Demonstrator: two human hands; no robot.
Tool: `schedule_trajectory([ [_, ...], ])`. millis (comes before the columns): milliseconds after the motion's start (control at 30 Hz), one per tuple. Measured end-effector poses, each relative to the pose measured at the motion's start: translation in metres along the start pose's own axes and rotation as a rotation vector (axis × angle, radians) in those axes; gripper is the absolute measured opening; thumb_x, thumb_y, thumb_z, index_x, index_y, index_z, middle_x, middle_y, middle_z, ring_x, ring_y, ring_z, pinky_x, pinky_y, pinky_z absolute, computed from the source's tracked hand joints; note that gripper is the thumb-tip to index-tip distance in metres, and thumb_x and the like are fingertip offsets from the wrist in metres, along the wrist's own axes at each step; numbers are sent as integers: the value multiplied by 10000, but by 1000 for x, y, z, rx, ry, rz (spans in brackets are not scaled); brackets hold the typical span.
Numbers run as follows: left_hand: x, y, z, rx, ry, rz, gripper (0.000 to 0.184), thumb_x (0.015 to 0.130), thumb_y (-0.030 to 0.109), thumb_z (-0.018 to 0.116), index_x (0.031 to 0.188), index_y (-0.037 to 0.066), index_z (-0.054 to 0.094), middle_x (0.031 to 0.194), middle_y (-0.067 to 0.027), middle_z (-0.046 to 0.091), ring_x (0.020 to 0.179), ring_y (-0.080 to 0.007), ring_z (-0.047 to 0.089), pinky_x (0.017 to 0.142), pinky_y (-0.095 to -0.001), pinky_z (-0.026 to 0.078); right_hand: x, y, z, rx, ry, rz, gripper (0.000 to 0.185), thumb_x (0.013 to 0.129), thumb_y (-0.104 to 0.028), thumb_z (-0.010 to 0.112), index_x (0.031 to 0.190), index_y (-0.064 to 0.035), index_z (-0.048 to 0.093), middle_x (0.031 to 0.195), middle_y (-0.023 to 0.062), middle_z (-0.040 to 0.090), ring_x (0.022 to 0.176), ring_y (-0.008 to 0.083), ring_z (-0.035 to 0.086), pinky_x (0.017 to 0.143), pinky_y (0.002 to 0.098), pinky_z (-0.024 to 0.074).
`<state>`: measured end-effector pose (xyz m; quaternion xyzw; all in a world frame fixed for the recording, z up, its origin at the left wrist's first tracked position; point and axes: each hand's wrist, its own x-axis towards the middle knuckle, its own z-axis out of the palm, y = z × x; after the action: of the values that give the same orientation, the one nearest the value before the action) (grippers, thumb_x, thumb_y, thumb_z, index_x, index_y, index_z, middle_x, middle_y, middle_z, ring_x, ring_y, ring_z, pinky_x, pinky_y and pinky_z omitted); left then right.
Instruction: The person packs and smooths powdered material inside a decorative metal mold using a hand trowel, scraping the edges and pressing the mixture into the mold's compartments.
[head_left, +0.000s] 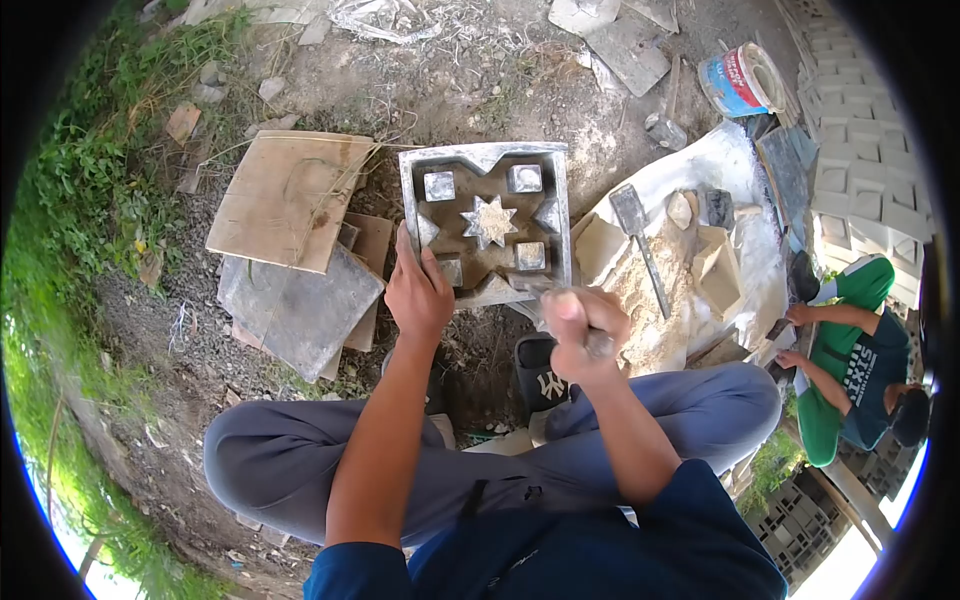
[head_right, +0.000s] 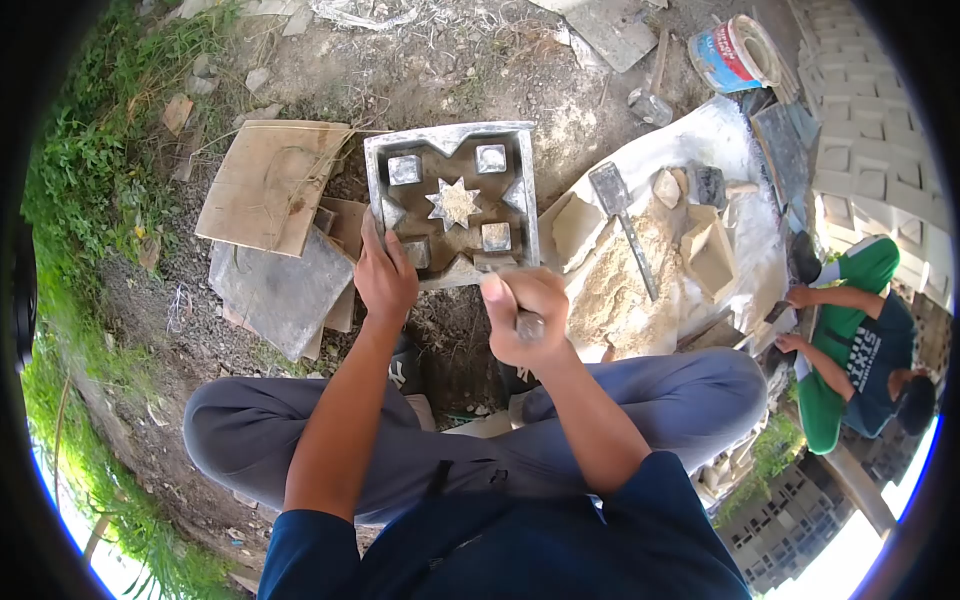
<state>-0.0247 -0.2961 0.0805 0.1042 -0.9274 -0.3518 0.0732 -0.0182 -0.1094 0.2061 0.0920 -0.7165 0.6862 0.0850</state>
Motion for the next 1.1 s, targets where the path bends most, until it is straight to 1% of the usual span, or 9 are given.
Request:
schedule_trajectory([
  [100, 2, -6, 6, 44, 83, 79, 469, 1015, 165, 469, 1435, -37, 417, 1182, -297, 652, 947, -436, 689, 700, -460, 582, 3, -7, -5, -13, -68, -23, 407, 964, -24, 583, 618, 13, 372, 505, 61, 335, 393, 203, 303, 415, 358, 227],
  [167, 2, 0, -1, -14, 13, -23, 452, 1019, 150, 450, 1420, -56, 414, 1202, -320, 633, 999, -467, 664, 794, -488, 555, 6, -25, -7, 208, -42, -117, 414, 970, -36, 577, 613, 11, 372, 503, 54, 334, 392, 199, 307, 413, 353, 226],
  [300, 0, 5, -3, -5, -27, -29, 449, 1016, 144, 461, 1415, -58, 420, 1201, -320, 633, 994, -462, 669, 784, -481, 559, -10, 27, -20, -42, -33, -16, 459, 963, -42, 563, 578, -17, 313, 500, 38, 329, 391, 153, 303, 398, 326, 222],
  [400, 2, 0, 0, -22, 15, 5, 446, 1017, 147, 464, 1408, -64, 426, 1190, -328, 634, 984, -467, 667, 780, -485, 558, -1, -12, -14, 161, -45, -237, 449, 977, -66, 567, 592, 9, 347, 505, 48, 308, 399, 185, 299, 411, 337, 210],
  [567, 0, -4, 5, 34, 45, 32, 474, 1011, 185, 479, 1422, -46, 427, 1115, -295, 672, 902, -439, 690, 694, -476, 573, -2, 14, -17, 22, -72, -200, 504, 982, -94, 575, 556, -33, 313, 483, 20, 306, 372, 163, 291, 390, 321, 225],
  [667, 4, -5, 4, 43, 63, 45, 471, 1011, 185, 479, 1417, -49, 432, 1123, -297, 669, 907, -442, 689, 696, -477, 573, 1, -12, -17, 250, -49, -266, 506, 1002, -120, 552, 561, -33, 321, 499, 25, 329, 394, 158, 316, 394, 327, 222],
  [767, -1, -2, 2, 30, 39, 20, 470, 1010, 183, 478, 1417, -48, 432, 1132, -297, 668, 909, -447, 688, 698, -479, 573, -6, 35, -26, 141, -1, -58, 519, 1001, -130, 569, 557, -37, 316, 495, 28, 334, 392, 148, 301, 401, 311, 202],
  [900, 2, -2, 4, 38, 73, 63, 466, 1011, 175, 470, 1421, -43, 427, 1124, -299, 669, 900, -452, 686, 692, -486, 570, -1, -15, -18, 258, -87, -247, 509, 983, -134, 613, 581, 1, 331, 508, 37, 348, 416, 170, 319, 421, 322, 223],
  [1100, 2, 0, 3, 23, 51, 28, 456, 1012, 179, 473, 1412, -37, 431, 1108, -300, 672, 891, -455, 685, 686, -488, 568, -2, -8, -25, 87, 80, -76, 472, 1011, -119, 547, 596, -5, 353, 502, 49, 376, 419, 159, 336, 422, 323, 248],
])
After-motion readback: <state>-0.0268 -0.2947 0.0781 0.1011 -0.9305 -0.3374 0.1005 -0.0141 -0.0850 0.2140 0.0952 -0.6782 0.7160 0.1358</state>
